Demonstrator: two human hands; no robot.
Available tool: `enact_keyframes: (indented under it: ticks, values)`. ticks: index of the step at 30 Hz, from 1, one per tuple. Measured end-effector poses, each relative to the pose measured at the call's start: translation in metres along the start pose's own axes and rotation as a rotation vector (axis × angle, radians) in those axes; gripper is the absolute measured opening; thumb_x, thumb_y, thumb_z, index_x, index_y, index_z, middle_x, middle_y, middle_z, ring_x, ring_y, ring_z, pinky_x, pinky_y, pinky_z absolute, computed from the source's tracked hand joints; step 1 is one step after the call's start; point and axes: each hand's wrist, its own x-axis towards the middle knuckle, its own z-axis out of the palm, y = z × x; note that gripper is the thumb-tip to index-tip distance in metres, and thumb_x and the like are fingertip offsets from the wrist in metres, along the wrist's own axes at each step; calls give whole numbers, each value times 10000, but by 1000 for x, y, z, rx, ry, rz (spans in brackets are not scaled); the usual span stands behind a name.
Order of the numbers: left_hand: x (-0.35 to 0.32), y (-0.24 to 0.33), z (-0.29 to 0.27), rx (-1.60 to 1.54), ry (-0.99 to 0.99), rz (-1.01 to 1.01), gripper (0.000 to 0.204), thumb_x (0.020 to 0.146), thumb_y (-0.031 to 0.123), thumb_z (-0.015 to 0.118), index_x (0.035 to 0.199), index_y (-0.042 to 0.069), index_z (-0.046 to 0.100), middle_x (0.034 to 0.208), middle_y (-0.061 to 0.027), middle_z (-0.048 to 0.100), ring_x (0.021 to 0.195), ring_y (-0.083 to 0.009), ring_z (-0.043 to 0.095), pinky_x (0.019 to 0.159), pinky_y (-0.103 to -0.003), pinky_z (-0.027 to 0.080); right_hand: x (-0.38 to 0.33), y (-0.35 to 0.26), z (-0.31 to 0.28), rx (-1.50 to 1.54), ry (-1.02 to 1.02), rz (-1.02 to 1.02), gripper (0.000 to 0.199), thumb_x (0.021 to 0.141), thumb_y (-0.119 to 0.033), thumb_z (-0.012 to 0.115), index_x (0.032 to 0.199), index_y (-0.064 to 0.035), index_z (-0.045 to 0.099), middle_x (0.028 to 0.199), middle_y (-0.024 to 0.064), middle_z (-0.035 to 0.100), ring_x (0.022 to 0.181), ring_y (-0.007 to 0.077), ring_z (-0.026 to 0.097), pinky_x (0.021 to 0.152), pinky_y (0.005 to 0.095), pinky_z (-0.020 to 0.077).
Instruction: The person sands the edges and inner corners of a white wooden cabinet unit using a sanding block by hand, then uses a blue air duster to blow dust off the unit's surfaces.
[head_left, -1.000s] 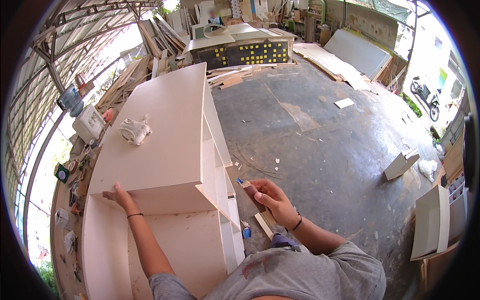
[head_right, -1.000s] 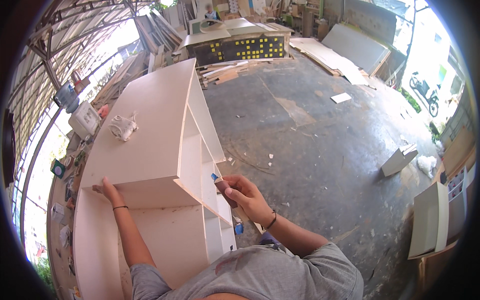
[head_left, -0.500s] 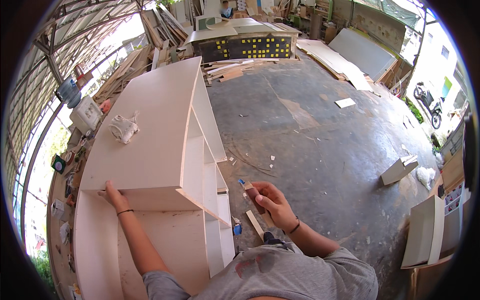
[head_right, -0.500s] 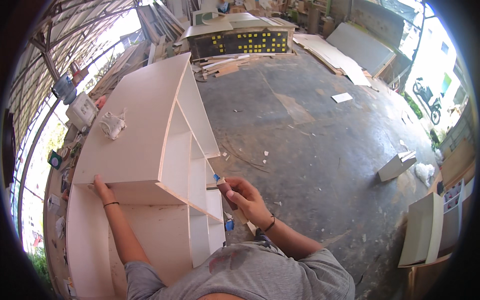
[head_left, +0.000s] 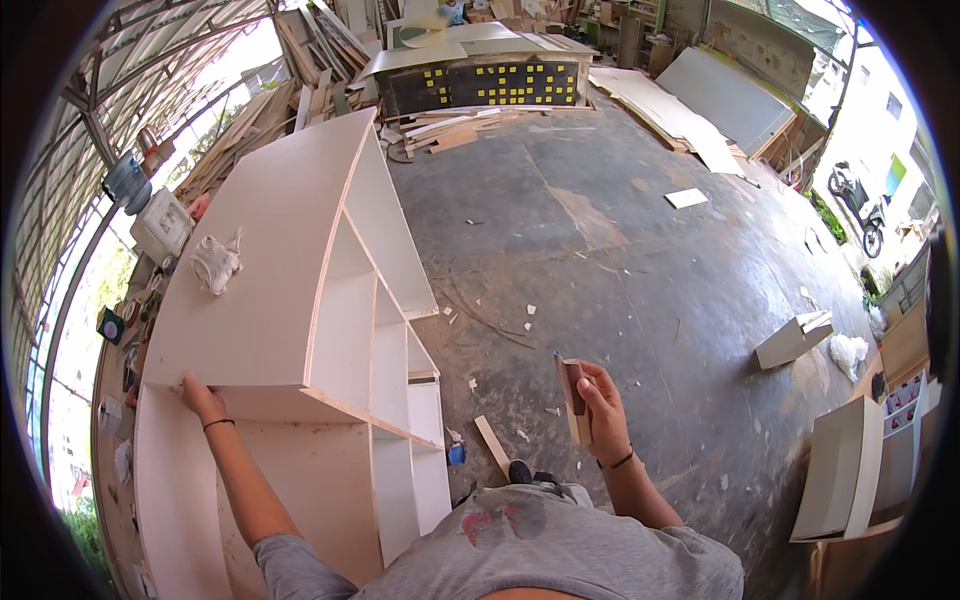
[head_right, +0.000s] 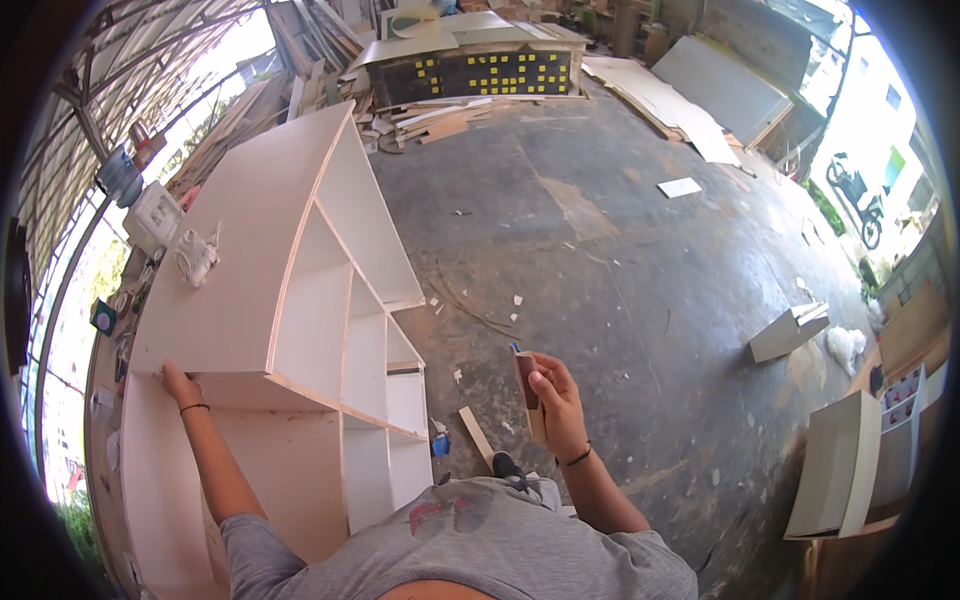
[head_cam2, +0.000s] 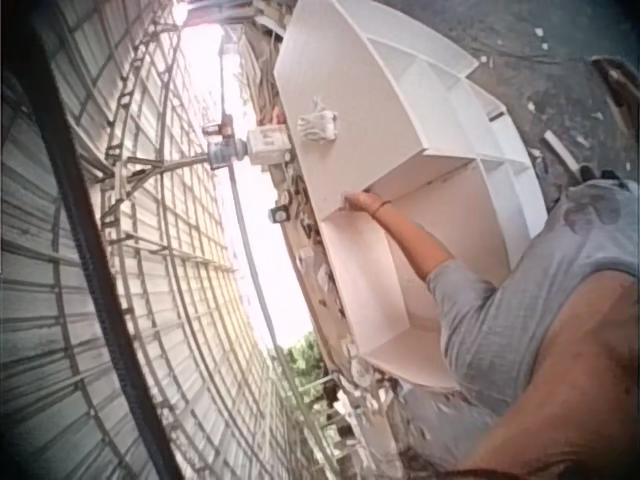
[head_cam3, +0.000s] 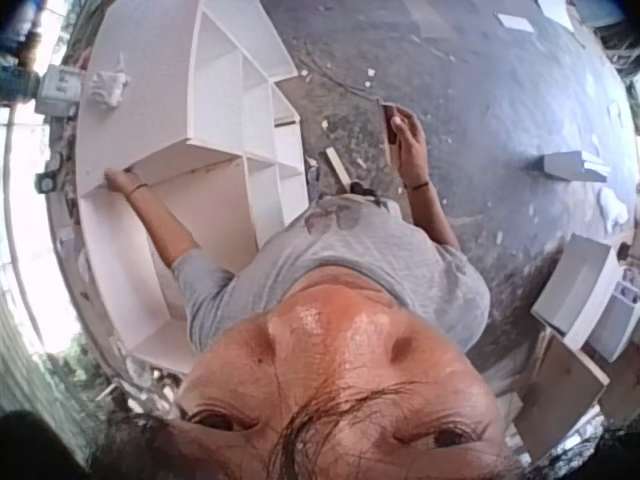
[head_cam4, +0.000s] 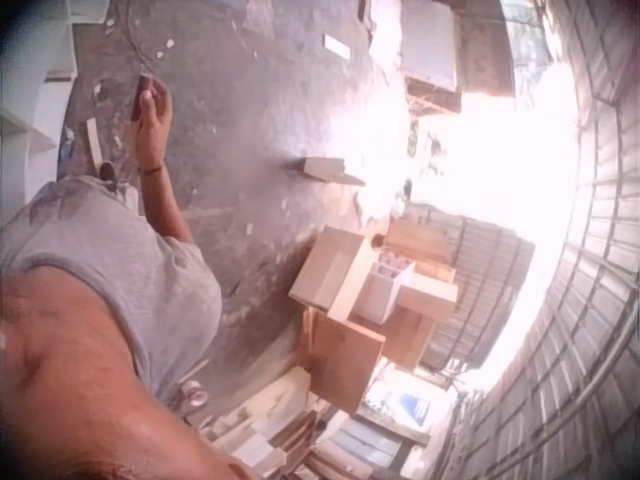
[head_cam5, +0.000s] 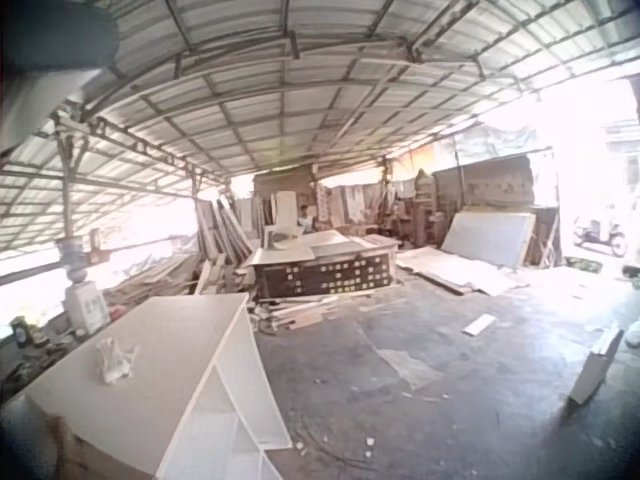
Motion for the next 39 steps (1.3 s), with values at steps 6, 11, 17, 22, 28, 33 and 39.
enact_keyframes:
  ticks: [6,11,17,22,28,33,39]
  values:
    - [87,-18,-93,-116,-345,-173,364,863,220,518,1156,4,503,1063,-70,576,793,-149,578,664,-310,475,18,-7,9,-21,-147,-44,347,917,-189,576,1221,-32,520,1032,35,585,903,75,514,796,218,400]
    - [21,-7,-39,16,-160,57,649,862,246,554,1362,-46,261,1305,-141,434,1145,-225,465,974,-351,383,30,-3,1,11,-134,10,361,913,-209,583,1223,-36,517,1008,27,574,871,79,518,756,221,407]
    - [-19,10,-33,-17,-244,69,885,839,213,582,1435,-54,-17,1450,-186,234,1279,-263,353,1071,-358,295,48,2,10,-29,-166,129,359,923,-269,563,1209,-57,515,1003,35,595,852,120,582,731,244,472]
    - [-33,17,-25,-69,-198,99,959,839,256,574,1455,-35,-102,1526,-187,90,1359,-280,256,1122,-361,214,61,-7,67,-83,-228,7,355,915,-206,573,1217,-27,522,1035,22,575,925,91,527,791,232,415]
    - [-8,-18,-33,482,-174,586,650,975,289,384,1466,-27,100,1542,-219,63,1428,-377,0,1156,-423,33,58,-38,182,-601,-655,-623,407,891,-214,639,1206,21,533,1137,160,563,832,105,570,682,221,440]
    - [40,50,-82,728,-110,899,573,946,309,465,1404,5,305,1452,-230,317,1392,-355,227,1122,-512,155,23,-37,312,-1190,-941,-1283,481,694,-160,740,1155,-126,608,1190,171,529,988,304,541,818,423,467]
    - [145,147,-176,1640,88,736,573,900,540,442,1207,73,568,1165,-200,610,1176,-342,529,999,-492,359,11,13,375,-1566,-1057,-1359,355,693,-159,712,1039,-171,632,1159,119,484,1039,301,494,814,418,434]
